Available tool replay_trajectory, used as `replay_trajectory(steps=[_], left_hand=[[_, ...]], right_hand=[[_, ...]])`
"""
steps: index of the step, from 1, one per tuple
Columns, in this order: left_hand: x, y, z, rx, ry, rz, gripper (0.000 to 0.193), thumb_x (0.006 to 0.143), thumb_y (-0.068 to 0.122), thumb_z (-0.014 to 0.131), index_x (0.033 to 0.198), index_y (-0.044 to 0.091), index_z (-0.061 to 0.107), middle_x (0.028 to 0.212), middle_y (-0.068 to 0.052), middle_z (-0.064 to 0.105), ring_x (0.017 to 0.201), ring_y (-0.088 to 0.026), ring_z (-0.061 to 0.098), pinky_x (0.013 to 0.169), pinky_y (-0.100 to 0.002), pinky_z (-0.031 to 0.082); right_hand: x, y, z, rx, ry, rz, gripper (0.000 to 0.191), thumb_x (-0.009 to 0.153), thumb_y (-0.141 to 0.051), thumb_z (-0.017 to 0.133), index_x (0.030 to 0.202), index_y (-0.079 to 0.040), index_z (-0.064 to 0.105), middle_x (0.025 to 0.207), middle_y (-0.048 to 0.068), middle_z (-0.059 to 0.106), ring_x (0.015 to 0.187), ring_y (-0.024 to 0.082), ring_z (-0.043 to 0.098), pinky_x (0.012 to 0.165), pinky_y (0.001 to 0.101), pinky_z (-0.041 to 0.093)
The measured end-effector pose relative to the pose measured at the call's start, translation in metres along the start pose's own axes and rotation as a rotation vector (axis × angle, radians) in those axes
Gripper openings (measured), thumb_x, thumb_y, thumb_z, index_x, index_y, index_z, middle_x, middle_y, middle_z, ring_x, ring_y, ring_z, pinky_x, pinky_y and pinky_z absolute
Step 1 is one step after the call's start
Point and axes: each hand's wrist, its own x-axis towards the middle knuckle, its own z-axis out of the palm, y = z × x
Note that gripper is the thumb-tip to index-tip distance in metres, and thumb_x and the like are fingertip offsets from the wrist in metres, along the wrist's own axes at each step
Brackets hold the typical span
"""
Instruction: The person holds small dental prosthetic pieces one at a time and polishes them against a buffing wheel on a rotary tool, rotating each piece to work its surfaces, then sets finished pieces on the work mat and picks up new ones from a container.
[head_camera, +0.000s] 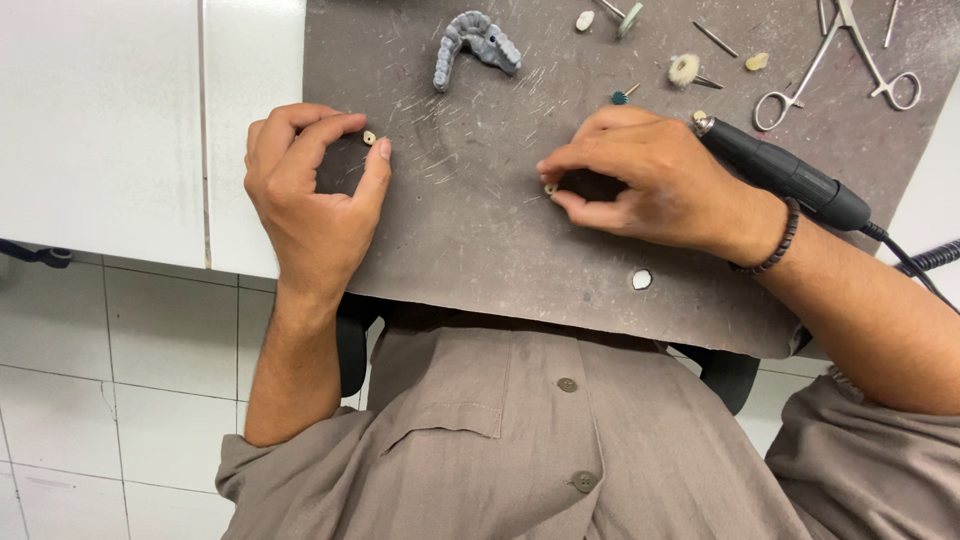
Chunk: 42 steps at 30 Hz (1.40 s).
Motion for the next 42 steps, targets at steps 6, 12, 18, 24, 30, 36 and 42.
replay_trajectory(steps=[6, 12, 18, 24, 30, 36, 42], left_hand=[[-0.001, 0.000, -0.001, 0.015, -0.004, 0.007, 0.016, 0.094, 0.009, 0.089, 0.104, 0.005, 0.077, 0.111, -0.005, 0.066, 0.108, -0.021, 0.058, 0.094, -0.037, 0.050], [0.000, 0.002, -0.001, 0.002, -0.012, -0.015, 0.013, 0.096, 0.006, 0.086, 0.105, 0.005, 0.077, 0.110, -0.006, 0.066, 0.107, -0.022, 0.058, 0.088, -0.035, 0.051], [0.001, 0.003, 0.000, -0.009, -0.009, -0.017, 0.011, 0.095, 0.004, 0.082, 0.105, 0.004, 0.077, 0.114, -0.006, 0.066, 0.110, -0.022, 0.059, 0.090, -0.036, 0.053], [0.000, 0.000, 0.002, -0.006, -0.003, -0.017, 0.013, 0.096, 0.005, 0.082, 0.108, 0.005, 0.077, 0.115, -0.007, 0.066, 0.110, -0.023, 0.059, 0.090, -0.037, 0.053], [0.000, 0.001, 0.002, 0.006, 0.005, -0.006, 0.014, 0.096, 0.009, 0.084, 0.109, 0.006, 0.077, 0.114, -0.005, 0.066, 0.109, -0.023, 0.059, 0.093, -0.039, 0.050], [0.000, 0.001, 0.002, 0.007, -0.004, -0.014, 0.014, 0.097, 0.011, 0.085, 0.108, 0.007, 0.077, 0.114, -0.005, 0.067, 0.108, -0.023, 0.059, 0.094, -0.040, 0.050], [0.001, 0.001, 0.001, -0.006, 0.007, -0.005, 0.014, 0.097, 0.011, 0.085, 0.108, 0.008, 0.077, 0.115, -0.005, 0.067, 0.109, -0.023, 0.059, 0.096, -0.040, 0.049]], right_hand=[[-0.042, -0.013, -0.016, -0.209, 0.114, 0.135, 0.019, 0.085, -0.006, 0.085, 0.100, -0.007, 0.074, 0.093, 0.006, 0.070, 0.086, 0.020, 0.066, 0.072, 0.0328, 0.054], [-0.070, -0.009, -0.002, -0.325, 0.144, 0.201, 0.020, 0.087, -0.013, 0.091, 0.100, -0.007, 0.077, 0.093, 0.004, 0.070, 0.084, 0.019, 0.066, 0.069, 0.0305, 0.054], [-0.075, -0.003, -0.003, -0.274, 0.140, 0.201, 0.026, 0.085, -0.020, 0.093, 0.102, -0.007, 0.077, 0.096, 0.004, 0.071, 0.087, 0.018, 0.067, 0.072, 0.0283, 0.055], [-0.075, -0.002, -0.008, -0.230, 0.132, 0.200, 0.028, 0.084, -0.018, 0.093, 0.105, -0.006, 0.077, 0.099, 0.006, 0.071, 0.087, 0.018, 0.066, 0.071, 0.0278, 0.055], [-0.075, -0.003, -0.005, -0.220, 0.149, 0.215, 0.024, 0.085, -0.014, 0.091, 0.104, -0.008, 0.077, 0.098, 0.005, 0.071, 0.087, 0.020, 0.065, 0.072, 0.0301, 0.054], [-0.076, -0.005, -0.001, -0.249, 0.142, 0.223, 0.020, 0.088, -0.012, 0.089, 0.104, -0.008, 0.078, 0.099, 0.005, 0.070, 0.088, 0.020, 0.064, 0.073, 0.0307, 0.054], [-0.073, -0.005, -0.001, -0.256, 0.126, 0.200, 0.019, 0.089, -0.011, 0.087, 0.105, -0.007, 0.077, 0.102, 0.005, 0.070, 0.090, 0.020, 0.064, 0.074, 0.0301, 0.054]])
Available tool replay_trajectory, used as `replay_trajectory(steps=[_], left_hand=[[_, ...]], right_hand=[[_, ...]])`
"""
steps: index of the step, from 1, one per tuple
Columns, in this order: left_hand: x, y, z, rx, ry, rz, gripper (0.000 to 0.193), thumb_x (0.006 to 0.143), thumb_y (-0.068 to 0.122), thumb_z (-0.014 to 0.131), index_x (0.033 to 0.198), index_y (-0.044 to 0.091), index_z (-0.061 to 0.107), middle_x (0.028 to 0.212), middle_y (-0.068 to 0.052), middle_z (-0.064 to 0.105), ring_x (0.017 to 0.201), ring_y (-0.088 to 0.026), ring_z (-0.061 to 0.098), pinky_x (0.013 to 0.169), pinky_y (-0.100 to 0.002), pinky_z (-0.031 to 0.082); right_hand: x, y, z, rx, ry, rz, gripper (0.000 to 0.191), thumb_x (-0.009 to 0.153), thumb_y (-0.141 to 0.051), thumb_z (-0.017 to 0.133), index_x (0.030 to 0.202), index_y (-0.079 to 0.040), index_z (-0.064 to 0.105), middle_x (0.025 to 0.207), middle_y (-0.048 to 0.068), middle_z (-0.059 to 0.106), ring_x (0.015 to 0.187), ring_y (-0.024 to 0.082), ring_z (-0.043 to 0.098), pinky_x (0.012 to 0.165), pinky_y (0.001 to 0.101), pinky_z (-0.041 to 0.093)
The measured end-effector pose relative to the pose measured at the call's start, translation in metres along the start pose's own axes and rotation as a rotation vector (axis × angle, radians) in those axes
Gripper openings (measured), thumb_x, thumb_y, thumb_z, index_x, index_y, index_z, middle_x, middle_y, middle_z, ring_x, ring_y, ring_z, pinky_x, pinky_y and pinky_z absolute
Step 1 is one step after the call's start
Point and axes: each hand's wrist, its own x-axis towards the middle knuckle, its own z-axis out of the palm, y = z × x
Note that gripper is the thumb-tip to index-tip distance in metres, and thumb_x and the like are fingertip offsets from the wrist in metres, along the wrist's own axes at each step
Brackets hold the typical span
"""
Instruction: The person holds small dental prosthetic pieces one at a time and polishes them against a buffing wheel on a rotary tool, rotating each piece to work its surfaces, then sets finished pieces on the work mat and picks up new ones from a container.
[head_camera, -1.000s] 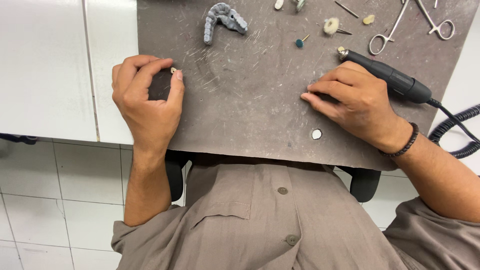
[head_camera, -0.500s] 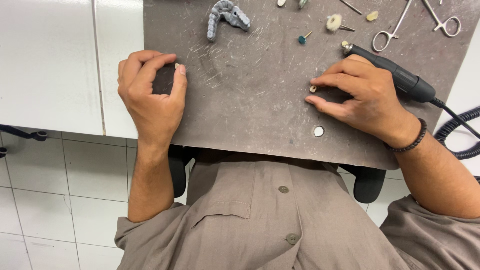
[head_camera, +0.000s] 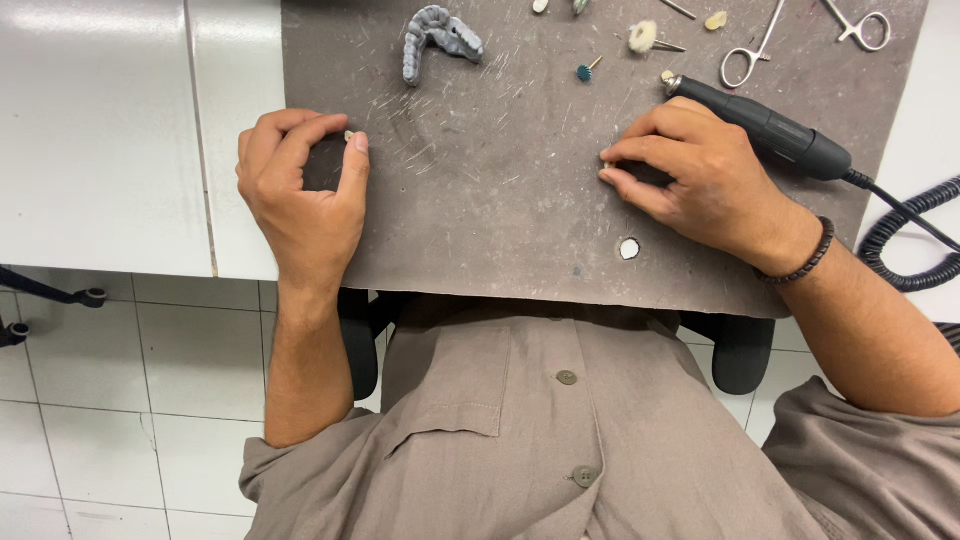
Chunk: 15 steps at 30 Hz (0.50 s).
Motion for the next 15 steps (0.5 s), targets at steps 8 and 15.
replay_trajectory(steps=[8, 15], left_hand=[[0.001, -0.001, 0.000, -0.036, 0.019, 0.029, 0.015, 0.095, 0.012, 0.085, 0.106, 0.007, 0.077, 0.113, -0.005, 0.068, 0.107, -0.023, 0.060, 0.093, -0.040, 0.049], [0.002, -0.002, -0.001, -0.078, 0.036, 0.033, 0.014, 0.095, 0.014, 0.085, 0.104, 0.007, 0.077, 0.110, -0.005, 0.068, 0.104, -0.023, 0.062, 0.090, -0.039, 0.050]], right_hand=[[0.001, -0.005, -0.001, -0.053, -0.014, 0.001, 0.019, 0.092, -0.014, 0.084, 0.107, -0.006, 0.076, 0.105, 0.006, 0.070, 0.093, 0.021, 0.067, 0.078, 0.0312, 0.057], [-0.002, -0.015, -0.006, -0.034, -0.014, 0.056, 0.024, 0.091, -0.007, 0.081, 0.114, -0.005, 0.077, 0.107, 0.009, 0.071, 0.092, 0.024, 0.070, 0.078, 0.0315, 0.058]])
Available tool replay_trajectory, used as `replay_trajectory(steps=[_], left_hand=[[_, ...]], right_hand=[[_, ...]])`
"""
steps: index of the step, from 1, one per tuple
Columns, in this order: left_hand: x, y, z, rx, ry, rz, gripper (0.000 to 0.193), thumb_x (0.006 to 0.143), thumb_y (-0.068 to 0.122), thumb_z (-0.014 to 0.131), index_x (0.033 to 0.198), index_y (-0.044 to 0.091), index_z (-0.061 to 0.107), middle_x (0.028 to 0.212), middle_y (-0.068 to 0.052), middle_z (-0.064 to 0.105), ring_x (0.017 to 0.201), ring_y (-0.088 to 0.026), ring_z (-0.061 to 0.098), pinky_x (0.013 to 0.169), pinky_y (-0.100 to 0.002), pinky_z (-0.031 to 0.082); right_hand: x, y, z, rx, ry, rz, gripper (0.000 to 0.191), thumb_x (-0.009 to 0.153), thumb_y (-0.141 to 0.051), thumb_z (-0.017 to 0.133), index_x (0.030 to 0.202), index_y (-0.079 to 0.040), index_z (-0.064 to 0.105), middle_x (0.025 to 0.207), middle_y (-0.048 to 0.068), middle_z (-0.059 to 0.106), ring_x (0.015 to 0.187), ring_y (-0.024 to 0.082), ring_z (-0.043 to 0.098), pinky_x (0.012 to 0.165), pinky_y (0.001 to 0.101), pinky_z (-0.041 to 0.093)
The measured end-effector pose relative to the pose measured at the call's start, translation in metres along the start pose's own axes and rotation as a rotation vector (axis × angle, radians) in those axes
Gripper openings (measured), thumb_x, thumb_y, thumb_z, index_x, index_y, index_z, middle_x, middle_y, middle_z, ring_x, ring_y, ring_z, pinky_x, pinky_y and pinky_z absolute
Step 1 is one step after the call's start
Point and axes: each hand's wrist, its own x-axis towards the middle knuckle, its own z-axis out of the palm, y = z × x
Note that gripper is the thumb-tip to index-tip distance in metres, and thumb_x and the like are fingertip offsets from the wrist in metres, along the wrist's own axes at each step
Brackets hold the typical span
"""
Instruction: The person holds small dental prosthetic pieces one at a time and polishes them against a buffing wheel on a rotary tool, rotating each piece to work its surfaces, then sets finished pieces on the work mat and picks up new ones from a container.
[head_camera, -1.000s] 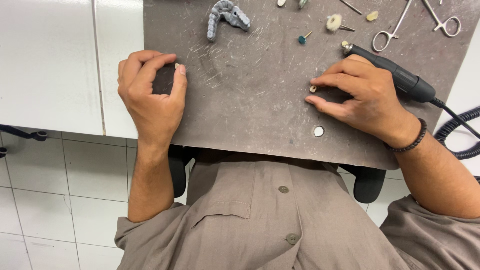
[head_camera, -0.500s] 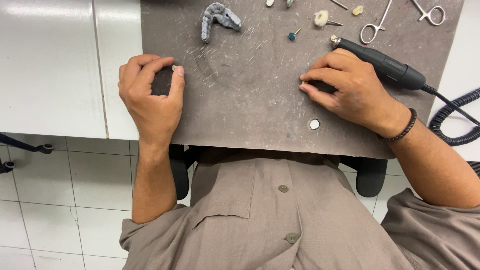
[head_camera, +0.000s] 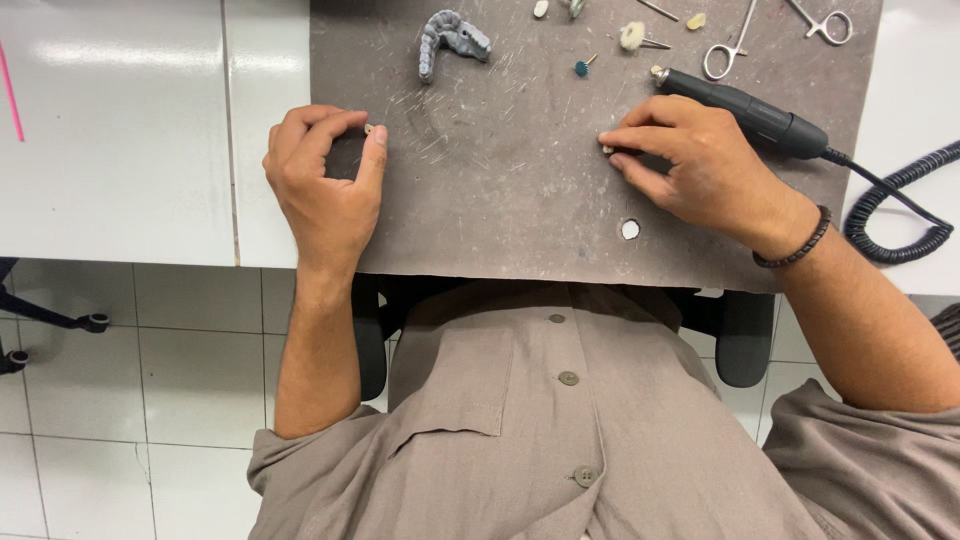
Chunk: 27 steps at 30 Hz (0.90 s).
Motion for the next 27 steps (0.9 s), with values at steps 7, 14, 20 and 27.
replay_trajectory(steps=[7, 14, 20, 27], left_hand=[[0.000, 0.003, 0.001, 0.034, 0.017, 0.023, 0.014, 0.093, 0.014, 0.085, 0.101, 0.007, 0.077, 0.109, -0.006, 0.068, 0.102, -0.024, 0.062, 0.091, -0.041, 0.048], [0.007, 0.012, 0.000, -0.023, 0.031, 0.000, 0.013, 0.091, 0.013, 0.084, 0.099, 0.005, 0.077, 0.106, -0.007, 0.069, 0.099, -0.025, 0.064, 0.083, -0.039, 0.054], [0.011, 0.018, -0.002, -0.022, 0.045, 0.037, 0.012, 0.091, 0.011, 0.083, 0.098, 0.004, 0.077, 0.103, -0.009, 0.069, 0.096, -0.024, 0.066, 0.081, -0.038, 0.055], [0.010, 0.019, 0.000, -0.043, 0.045, 0.013, 0.014, 0.090, 0.011, 0.082, 0.099, 0.001, 0.077, 0.103, -0.010, 0.069, 0.092, -0.023, 0.068, 0.080, -0.035, 0.057]], right_hand=[[-0.002, -0.002, 0.005, -0.028, 0.024, -0.002, 0.023, 0.093, -0.006, 0.080, 0.115, -0.004, 0.076, 0.109, 0.010, 0.070, 0.091, 0.024, 0.070, 0.078, 0.0317, 0.058], [-0.008, -0.006, 0.017, 0.027, 0.179, 0.025, 0.021, 0.089, -0.003, 0.079, 0.109, -0.006, 0.077, 0.106, 0.009, 0.069, 0.097, 0.027, 0.068, 0.083, 0.0356, 0.056], [-0.012, -0.009, 0.027, 0.035, 0.252, 0.054, 0.020, 0.090, -0.003, 0.080, 0.110, -0.006, 0.077, 0.106, 0.008, 0.068, 0.098, 0.025, 0.066, 0.083, 0.0351, 0.055], [-0.012, -0.006, 0.029, 0.081, 0.296, 0.026, 0.019, 0.089, -0.003, 0.080, 0.108, -0.006, 0.076, 0.105, 0.008, 0.068, 0.097, 0.025, 0.066, 0.083, 0.0354, 0.055]])
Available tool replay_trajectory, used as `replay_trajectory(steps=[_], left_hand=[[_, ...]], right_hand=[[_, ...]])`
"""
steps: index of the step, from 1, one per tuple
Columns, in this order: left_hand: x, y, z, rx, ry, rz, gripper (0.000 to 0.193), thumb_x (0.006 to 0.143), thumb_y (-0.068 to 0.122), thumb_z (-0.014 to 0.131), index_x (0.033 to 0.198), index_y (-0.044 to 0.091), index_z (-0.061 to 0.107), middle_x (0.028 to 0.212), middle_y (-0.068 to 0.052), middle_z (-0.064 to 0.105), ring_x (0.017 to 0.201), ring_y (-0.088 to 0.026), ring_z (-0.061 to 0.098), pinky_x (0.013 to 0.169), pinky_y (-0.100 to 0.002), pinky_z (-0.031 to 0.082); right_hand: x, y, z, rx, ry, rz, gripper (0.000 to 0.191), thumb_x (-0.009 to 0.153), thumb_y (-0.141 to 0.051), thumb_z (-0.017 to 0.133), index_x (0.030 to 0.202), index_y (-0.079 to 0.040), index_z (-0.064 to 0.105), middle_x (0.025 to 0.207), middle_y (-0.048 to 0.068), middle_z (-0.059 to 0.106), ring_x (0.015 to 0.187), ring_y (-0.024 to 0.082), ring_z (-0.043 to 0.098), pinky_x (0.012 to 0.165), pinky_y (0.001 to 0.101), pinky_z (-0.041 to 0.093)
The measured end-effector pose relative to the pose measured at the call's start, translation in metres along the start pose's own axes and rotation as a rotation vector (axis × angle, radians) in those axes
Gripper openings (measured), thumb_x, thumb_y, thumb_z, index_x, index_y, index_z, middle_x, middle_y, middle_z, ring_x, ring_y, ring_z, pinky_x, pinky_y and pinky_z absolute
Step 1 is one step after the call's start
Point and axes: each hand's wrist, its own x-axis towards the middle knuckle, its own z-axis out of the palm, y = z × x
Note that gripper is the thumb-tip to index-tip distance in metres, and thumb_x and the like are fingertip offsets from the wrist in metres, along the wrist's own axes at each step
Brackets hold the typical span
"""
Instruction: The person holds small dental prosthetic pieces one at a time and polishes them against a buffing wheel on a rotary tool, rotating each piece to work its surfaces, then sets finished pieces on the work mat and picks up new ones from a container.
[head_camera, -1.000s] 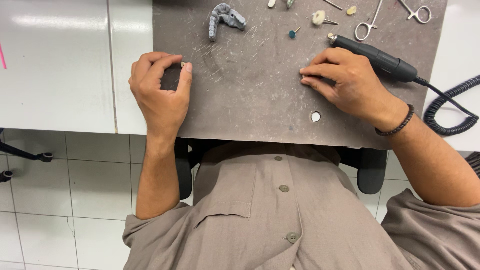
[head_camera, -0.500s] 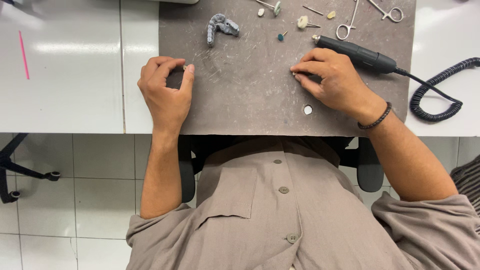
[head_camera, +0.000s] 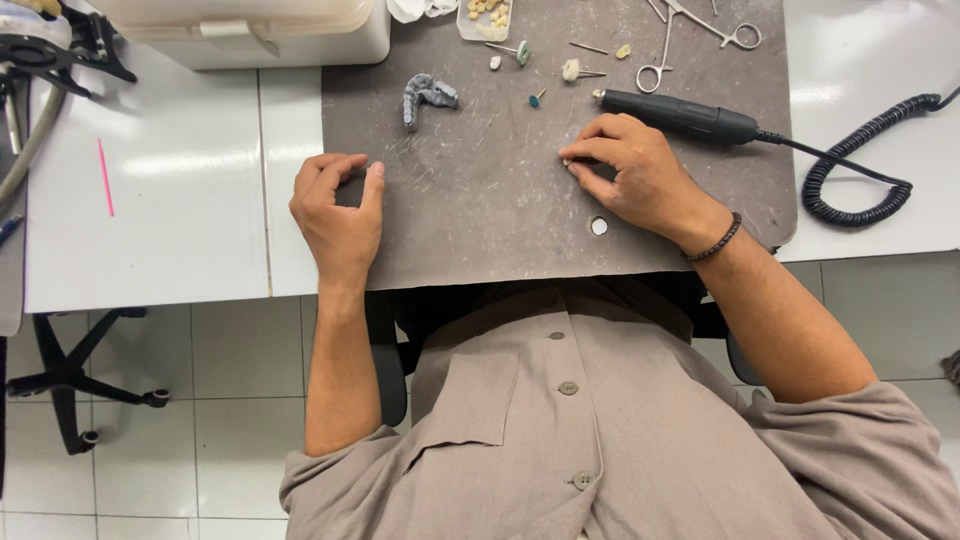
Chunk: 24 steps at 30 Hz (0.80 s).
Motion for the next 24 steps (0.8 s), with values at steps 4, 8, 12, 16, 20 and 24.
replay_trajectory(steps=[4, 8, 12, 16, 20, 24], left_hand=[[-0.001, -0.002, 0.001, -0.001, 0.003, -0.012, 0.014, 0.090, 0.010, 0.082, 0.100, 0.001, 0.076, 0.103, -0.011, 0.069, 0.089, -0.022, 0.069, 0.078, -0.034, 0.058], [-0.002, -0.003, 0.003, 0.062, 0.016, 0.016, 0.015, 0.091, 0.012, 0.082, 0.103, 0.004, 0.076, 0.107, -0.008, 0.069, 0.098, -0.022, 0.067, 0.088, -0.034, 0.054], [-0.005, 0.005, 0.007, 0.202, -0.102, 0.169, 0.026, 0.092, 0.020, 0.085, 0.113, 0.009, 0.076, 0.122, -0.007, 0.064, 0.117, -0.022, 0.059, 0.109, -0.043, 0.036], [-0.013, 0.024, 0.023, 0.267, -0.387, 0.416, 0.057, 0.085, 0.047, 0.087, 0.130, 0.013, 0.075, 0.150, -0.013, 0.046, 0.142, -0.033, 0.035, 0.118, -0.054, 0.017], [-0.012, 0.041, 0.043, 0.314, -0.426, 0.574, 0.068, 0.087, 0.069, 0.082, 0.125, 0.013, 0.076, 0.164, -0.019, 0.031, 0.149, -0.039, 0.020, 0.122, -0.061, 0.004], [-0.009, 0.048, 0.046, 0.311, -0.443, 0.600, 0.067, 0.085, 0.074, 0.081, 0.116, 0.015, 0.079, 0.169, -0.015, 0.027, 0.153, -0.038, 0.017, 0.126, -0.062, 0.001]], right_hand=[[0.001, 0.001, 0.001, 0.020, 0.010, 0.004, 0.018, 0.088, -0.003, 0.079, 0.106, -0.006, 0.076, 0.104, 0.008, 0.068, 0.096, 0.025, 0.066, 0.082, 0.0356, 0.055], [0.000, 0.003, 0.003, 0.015, 0.023, -0.011, 0.018, 0.088, -0.003, 0.079, 0.105, -0.006, 0.076, 0.103, 0.008, 0.068, 0.094, 0.026, 0.065, 0.082, 0.0371, 0.054], [-0.001, 0.005, 0.004, 0.008, 0.028, -0.014, 0.019, 0.088, -0.003, 0.079, 0.106, -0.006, 0.076, 0.103, 0.008, 0.068, 0.095, 0.027, 0.065, 0.082, 0.0375, 0.054], [-0.001, 0.003, 0.004, -0.024, 0.019, -0.026, 0.018, 0.088, -0.004, 0.080, 0.106, -0.007, 0.076, 0.104, 0.008, 0.068, 0.096, 0.026, 0.065, 0.083, 0.0374, 0.054], [-0.001, 0.001, 0.002, -0.015, 0.020, -0.023, 0.019, 0.089, -0.003, 0.080, 0.107, -0.007, 0.076, 0.104, 0.007, 0.068, 0.096, 0.025, 0.065, 0.083, 0.0367, 0.054], [0.000, 0.001, 0.001, -0.016, 0.026, -0.035, 0.020, 0.089, -0.002, 0.081, 0.108, -0.006, 0.076, 0.104, 0.007, 0.067, 0.096, 0.026, 0.064, 0.082, 0.0367, 0.054]])
